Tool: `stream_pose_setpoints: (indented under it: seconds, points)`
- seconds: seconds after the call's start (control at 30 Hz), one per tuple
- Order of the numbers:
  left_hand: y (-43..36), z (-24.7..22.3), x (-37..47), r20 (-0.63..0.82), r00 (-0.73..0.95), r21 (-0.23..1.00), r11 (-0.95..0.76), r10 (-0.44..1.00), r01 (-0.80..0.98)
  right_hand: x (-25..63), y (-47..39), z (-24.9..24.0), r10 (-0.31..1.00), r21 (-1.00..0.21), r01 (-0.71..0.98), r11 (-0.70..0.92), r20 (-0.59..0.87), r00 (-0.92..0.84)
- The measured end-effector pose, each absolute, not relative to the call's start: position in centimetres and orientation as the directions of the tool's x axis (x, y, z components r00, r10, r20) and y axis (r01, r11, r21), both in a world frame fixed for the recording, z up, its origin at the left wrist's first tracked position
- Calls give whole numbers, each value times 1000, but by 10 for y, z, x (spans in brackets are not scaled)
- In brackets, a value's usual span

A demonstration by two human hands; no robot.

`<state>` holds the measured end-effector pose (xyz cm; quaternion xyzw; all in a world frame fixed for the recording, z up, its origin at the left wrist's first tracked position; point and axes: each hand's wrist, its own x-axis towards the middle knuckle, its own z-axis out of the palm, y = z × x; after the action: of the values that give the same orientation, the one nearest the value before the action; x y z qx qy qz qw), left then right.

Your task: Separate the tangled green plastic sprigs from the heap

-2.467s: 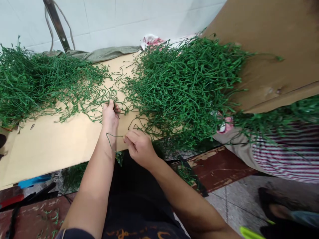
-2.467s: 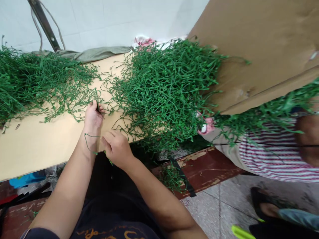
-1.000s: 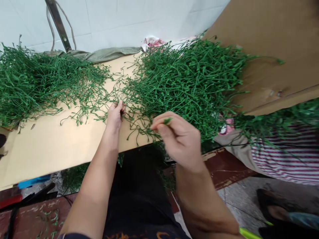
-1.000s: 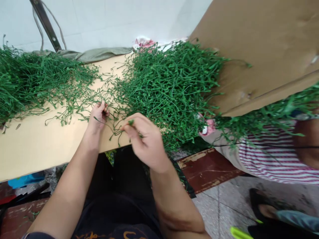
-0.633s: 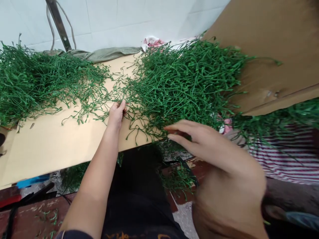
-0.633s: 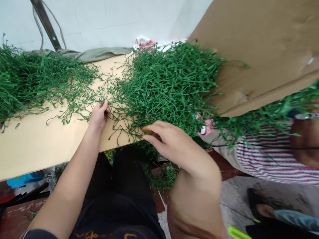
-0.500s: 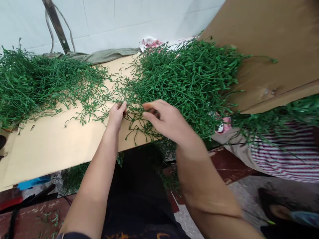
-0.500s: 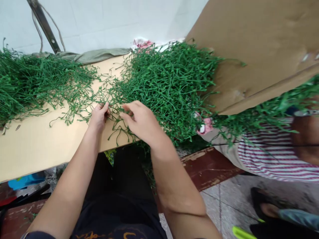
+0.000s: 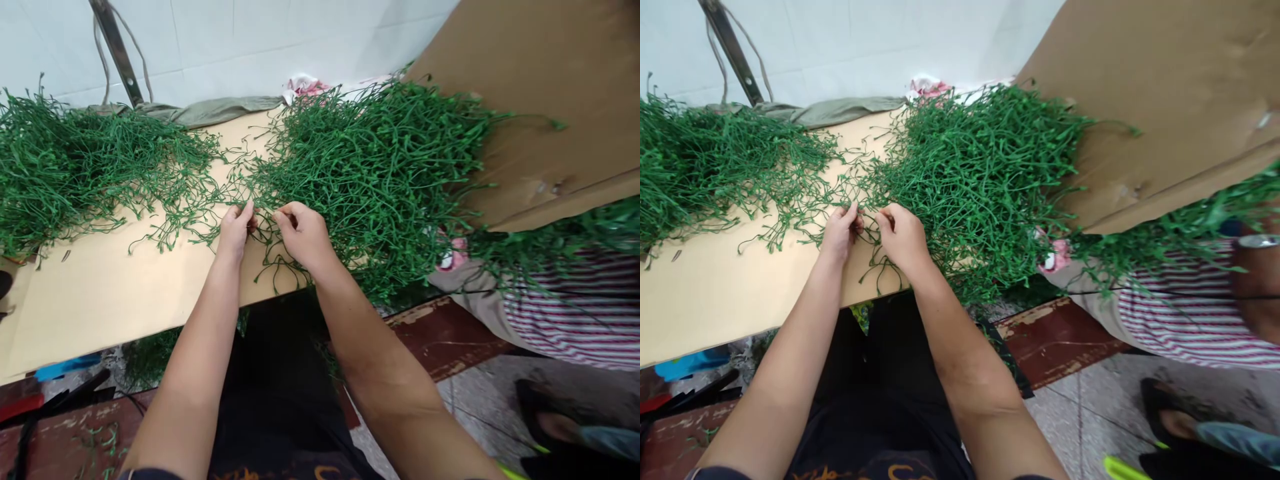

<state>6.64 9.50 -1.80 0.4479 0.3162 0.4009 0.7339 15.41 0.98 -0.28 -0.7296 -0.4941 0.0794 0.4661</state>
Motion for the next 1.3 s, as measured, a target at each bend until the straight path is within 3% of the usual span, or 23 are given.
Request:
stream_pose_setpoints:
  seconds: [0.2,0.33,0.4,0.53,0.63,0.77,0.97,1.3]
  points:
    - [100,-22,66,-130,427,882,301,895,-363,128,-8,2,881,-704,708,53,366,298]
    - [102,-18,62,-166,331,801,323,929,-504,103,-38,15,920,-612,713,342,373,-122]
    - [101,-16,61,-134,339,815,298,931,-497,107,-54,24,920,-570,731,376,321,-222]
    - [95,-16,62,-128,409,869,301,904,-392,155,-88,37,980,-526,828,197,121,-156]
    - [94,-15,64,-149,419,874,318,896,-367,191,-108,45,994,-441,891,111,56,-96]
    - [95,-16,67,-131,437,902,289,890,-319,193,-96,53,980,-414,909,58,196,27]
    - [91,-21,64,-53,493,930,222,868,-292,166,-9,28,875,-554,832,11,408,260]
    - [93,-15,66,-135,484,896,315,865,-313,151,6,7,871,-454,887,81,465,158]
